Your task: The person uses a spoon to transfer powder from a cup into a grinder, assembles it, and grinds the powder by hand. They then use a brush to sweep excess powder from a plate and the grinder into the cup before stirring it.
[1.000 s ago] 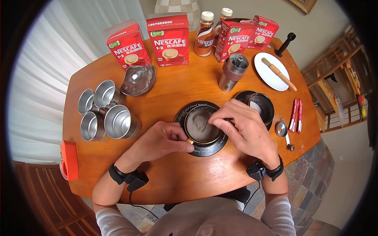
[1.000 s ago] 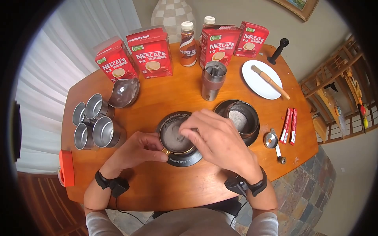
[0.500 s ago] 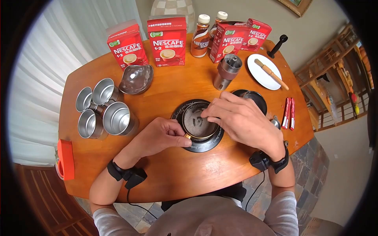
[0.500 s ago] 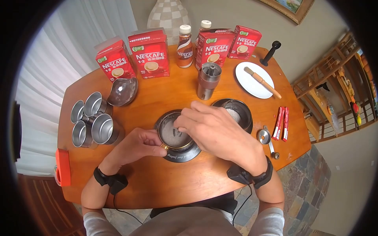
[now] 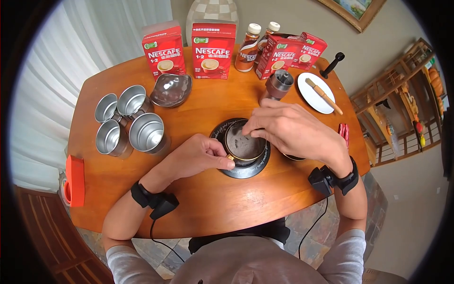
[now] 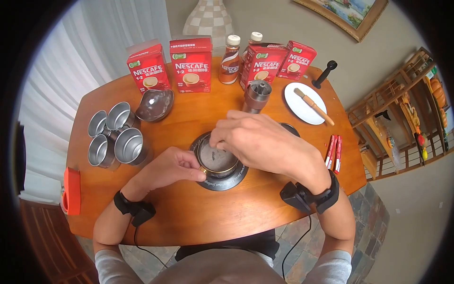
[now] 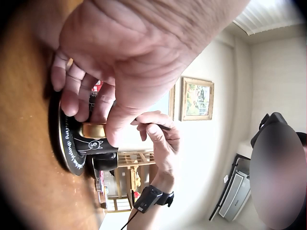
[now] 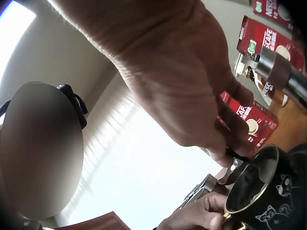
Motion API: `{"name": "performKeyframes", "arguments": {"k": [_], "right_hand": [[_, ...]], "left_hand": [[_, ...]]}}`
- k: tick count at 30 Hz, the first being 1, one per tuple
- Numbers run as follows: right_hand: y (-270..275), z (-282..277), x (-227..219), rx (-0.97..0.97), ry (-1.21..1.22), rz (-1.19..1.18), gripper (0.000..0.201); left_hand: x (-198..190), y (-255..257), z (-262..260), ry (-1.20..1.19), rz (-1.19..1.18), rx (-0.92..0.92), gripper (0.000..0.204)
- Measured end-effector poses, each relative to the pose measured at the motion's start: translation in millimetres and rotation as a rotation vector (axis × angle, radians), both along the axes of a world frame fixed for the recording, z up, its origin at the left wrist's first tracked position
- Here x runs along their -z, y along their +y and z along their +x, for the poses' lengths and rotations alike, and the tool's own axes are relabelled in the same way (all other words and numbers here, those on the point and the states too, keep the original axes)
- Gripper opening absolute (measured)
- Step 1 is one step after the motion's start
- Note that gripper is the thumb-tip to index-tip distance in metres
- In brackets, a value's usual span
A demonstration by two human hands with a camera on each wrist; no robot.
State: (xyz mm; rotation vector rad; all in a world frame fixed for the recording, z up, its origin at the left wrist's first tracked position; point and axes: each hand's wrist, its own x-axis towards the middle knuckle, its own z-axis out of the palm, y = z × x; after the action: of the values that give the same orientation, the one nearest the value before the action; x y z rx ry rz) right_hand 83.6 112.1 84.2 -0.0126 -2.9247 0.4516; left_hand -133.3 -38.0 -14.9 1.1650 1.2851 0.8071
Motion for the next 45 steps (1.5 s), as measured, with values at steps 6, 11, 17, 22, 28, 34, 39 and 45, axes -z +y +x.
{"name": "performKeyframes", "arguments": {"k": [6,11,17,22,28,34,39,45], "right_hand": [[-7,-3,-8,-0.067,-0.174,0.157,0.010],[-8,-9,-17,-0.078,-0.262,0.133,0.008],[-14,-18,-17,-0.118,-0.311,0.260,0.010],[-14,-26,-19,-0.121,-0.271,0.211,0.010],[-17,-28,-17,-0.093,-0.437,0.243,0.012],[-18,-32,-15,0.002,-0.401,0.153,0.010],[-22,-33,-24,0.047,-0.521,0.198,0.011],[-15,-23,-9,0.006,-0.247,0.173,0.010]], "left_hand": [[10,1,-1,-0.013,0.057,0.000,0.026],[8,0,1,-0.041,0.072,-0.010,0.025],[9,1,1,-0.044,0.091,-0.005,0.024],[7,2,-1,-0.014,0.041,0.028,0.023],[14,2,1,-0.036,0.100,-0.012,0.026],[12,3,1,-0.002,0.084,0.003,0.027],[5,1,2,0.007,0.071,0.005,0.027],[8,1,1,0.042,0.093,0.007,0.029]]}}
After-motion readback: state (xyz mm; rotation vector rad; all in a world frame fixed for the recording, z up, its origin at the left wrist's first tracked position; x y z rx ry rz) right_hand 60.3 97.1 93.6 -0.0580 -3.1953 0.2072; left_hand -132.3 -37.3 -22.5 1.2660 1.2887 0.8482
